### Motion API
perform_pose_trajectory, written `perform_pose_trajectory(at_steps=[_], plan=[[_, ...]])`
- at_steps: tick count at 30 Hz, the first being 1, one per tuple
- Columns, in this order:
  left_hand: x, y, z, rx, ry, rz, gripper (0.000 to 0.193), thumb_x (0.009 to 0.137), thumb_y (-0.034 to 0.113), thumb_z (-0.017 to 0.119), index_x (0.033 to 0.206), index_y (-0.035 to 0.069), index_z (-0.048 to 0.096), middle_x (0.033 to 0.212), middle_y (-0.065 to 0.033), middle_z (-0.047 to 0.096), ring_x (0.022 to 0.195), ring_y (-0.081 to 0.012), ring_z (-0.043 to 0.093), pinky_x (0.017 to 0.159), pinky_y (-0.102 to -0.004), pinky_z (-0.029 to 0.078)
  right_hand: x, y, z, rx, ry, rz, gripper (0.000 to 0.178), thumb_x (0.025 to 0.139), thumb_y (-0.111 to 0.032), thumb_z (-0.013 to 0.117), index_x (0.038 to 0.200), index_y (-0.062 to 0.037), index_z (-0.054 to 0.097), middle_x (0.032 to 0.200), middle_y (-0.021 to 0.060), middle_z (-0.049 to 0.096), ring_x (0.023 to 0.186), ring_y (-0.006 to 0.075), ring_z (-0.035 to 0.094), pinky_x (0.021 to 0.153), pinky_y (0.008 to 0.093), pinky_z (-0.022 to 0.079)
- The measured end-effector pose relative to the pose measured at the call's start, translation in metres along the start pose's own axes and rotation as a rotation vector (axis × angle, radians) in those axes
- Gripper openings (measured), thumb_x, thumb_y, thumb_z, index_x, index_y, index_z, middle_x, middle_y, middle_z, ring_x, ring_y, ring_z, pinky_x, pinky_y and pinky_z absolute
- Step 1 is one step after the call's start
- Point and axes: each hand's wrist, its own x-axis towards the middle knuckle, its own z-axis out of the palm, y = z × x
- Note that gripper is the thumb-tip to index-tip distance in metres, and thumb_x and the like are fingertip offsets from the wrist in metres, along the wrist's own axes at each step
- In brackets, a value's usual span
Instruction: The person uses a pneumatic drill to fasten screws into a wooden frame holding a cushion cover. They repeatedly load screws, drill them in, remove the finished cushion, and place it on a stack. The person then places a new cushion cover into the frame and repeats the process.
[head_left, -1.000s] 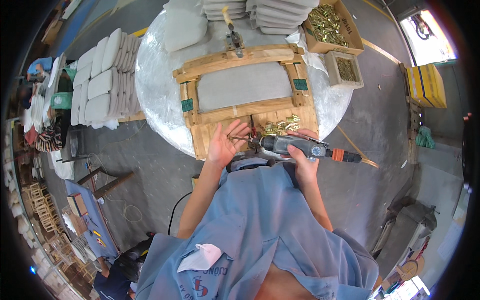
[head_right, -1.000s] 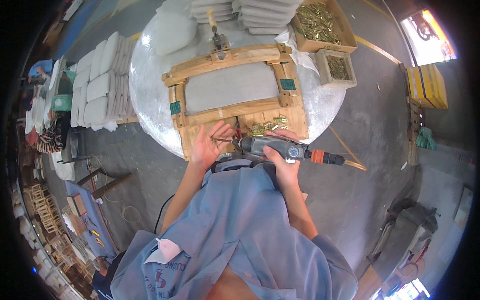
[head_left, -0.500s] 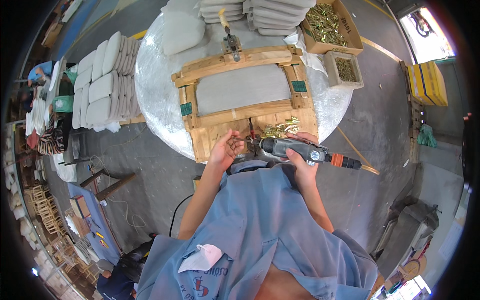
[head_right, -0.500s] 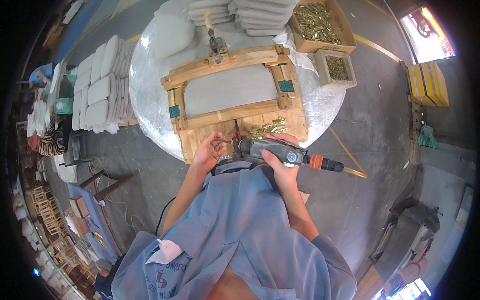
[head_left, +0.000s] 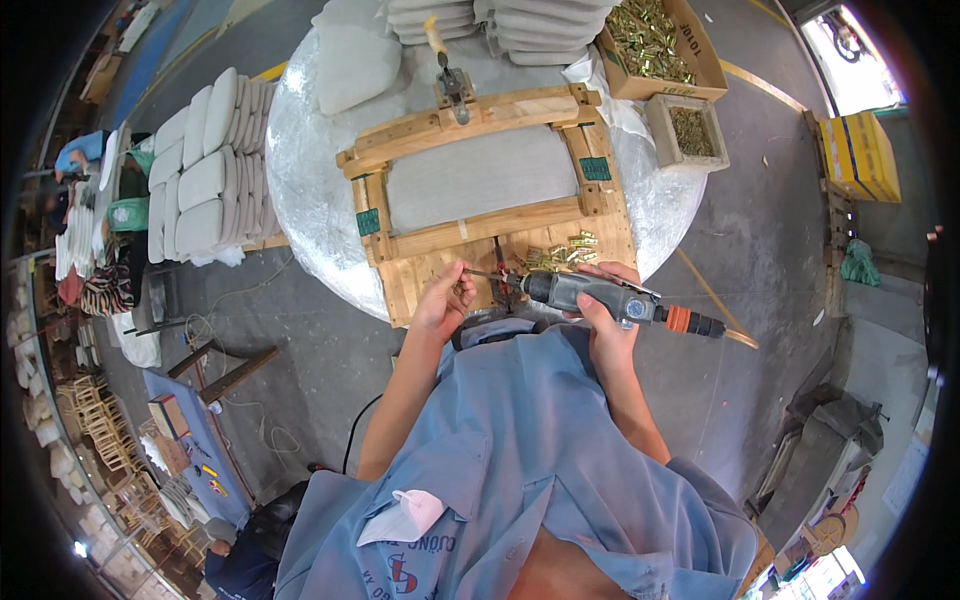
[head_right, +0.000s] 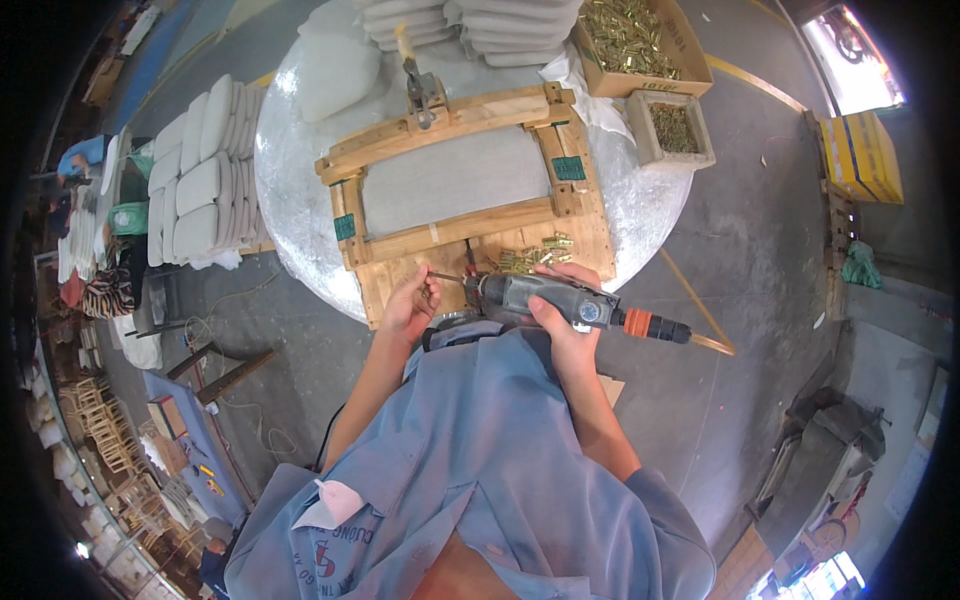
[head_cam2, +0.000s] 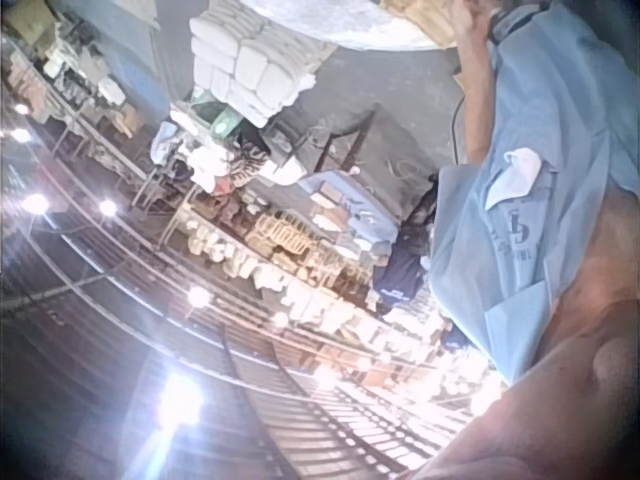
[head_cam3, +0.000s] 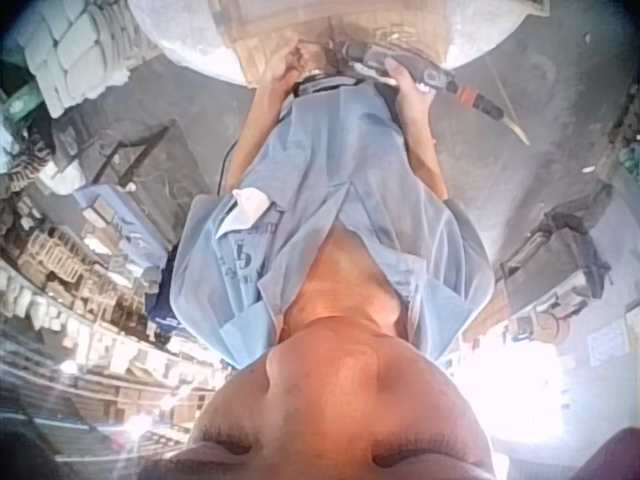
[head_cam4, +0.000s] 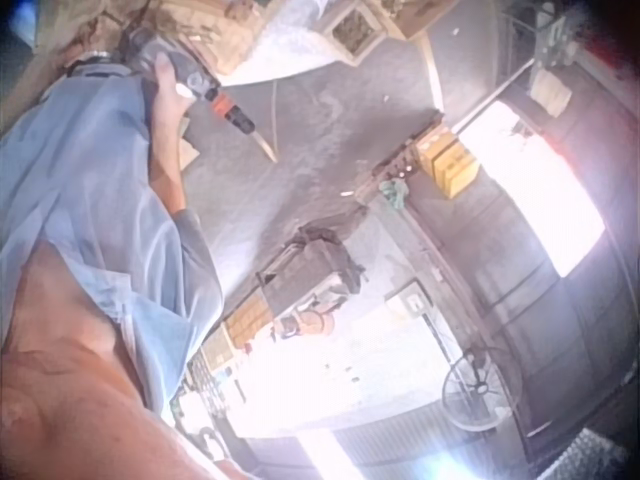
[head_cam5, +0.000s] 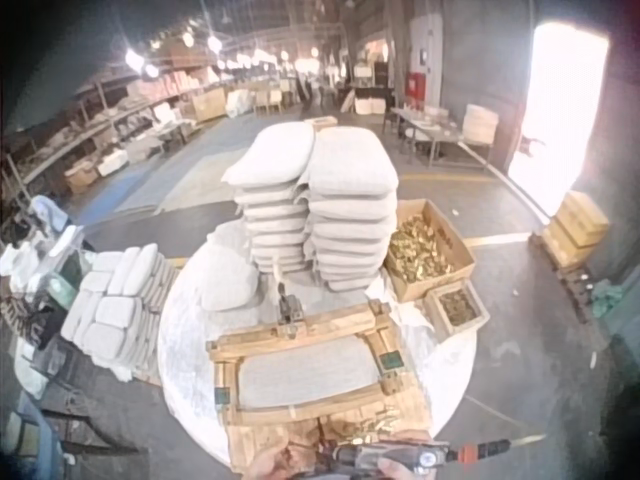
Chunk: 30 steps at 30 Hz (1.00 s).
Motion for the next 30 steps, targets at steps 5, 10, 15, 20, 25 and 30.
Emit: perform_pose_trajectory(at_steps=[5,10,15,20,25,30], plan=[[0.002,0.013,0.009,0.193,0.032,-0.007,0.017,0.106,0.021,0.071,0.108,0.004,0.073,0.086,-0.0023,0.07,0.077,-0.014,0.071,0.072,-0.0288,0.064,0.009,0.0,-0.003,-0.023,0.007,0.015,0.061,0.087,-0.008,0.078,0.14,-0.0097,0.05,0.133,0.0198,0.067,0.111,0.0287,0.072,0.073,0.0389,0.068],[0.005,0.028,0.016,0.273,-0.018,0.017,0.018,0.105,0.018,0.073,0.11,0.001,0.074,0.088,-0.0043,0.072,0.076,-0.0159,0.072,0.071,-0.0317,0.063,0.021,-0.008,-0.004,0.029,0.032,0.087,0.057,0.091,-0.014,0.077,0.142,-0.0112,0.05,0.132,0.0187,0.068,0.108,0.0275,0.073,0.073,0.0382,0.067],[-0.001,0.043,0.032,0.454,-0.036,0.173,0.016,0.103,0.014,0.075,0.107,-0.001,0.076,0.087,-0.0085,0.075,0.076,-0.0176,0.073,0.073,-0.0333,0.063,0.038,-0.016,-0.001,0.178,0.111,0.195,0.053,0.094,-0.015,0.073,0.142,-0.0108,0.051,0.126,0.0155,0.07,0.1,0.0238,0.075,0.07,0.0342,0.067],[-0.012,0.057,0.063,0.622,0.004,0.265,0.011,0.101,0.007,0.074,0.106,-0.003,0.075,0.089,-0.0125,0.077,0.077,-0.02,0.075,0.077,-0.036,0.064,0.05,-0.016,-0.007,0.295,0.187,0.352,0.049,0.097,-0.018,0.069,0.143,-0.0125,0.052,0.123,0.0139,0.071,0.098,0.0216,0.075,0.069,0.0327,0.067],[-0.007,0.066,0.094,0.455,0.074,0.301,0.026,0.109,0.021,0.065,0.114,-0.003,0.073,0.073,-0.005,0.066,0.063,-0.016,0.064,0.064,-0.0333,0.057,0.057,-0.024,-0.009,0.362,0.255,0.392,0.049,0.098,-0.022,0.069,0.143,-0.0145,0.051,0.121,0.0135,0.071,0.099,0.021,0.075,0.069,0.0319,0.066],[0.048,0.066,0.081,0.627,0.338,0.208,0.037,0.111,0.036,0.063,0.108,0.001,0.073,0.062,0.0026,0.05,0.052,-0.0087,0.047,0.048,-0.0283,0.037,0.071,-0.036,-0.01,0.279,0.351,0.173,0.052,0.097,-0.021,0.071,0.144,-0.0129,0.051,0.128,0.0177,0.069,0.101,0.0235,0.074,0.069,0.0329,0.067]])
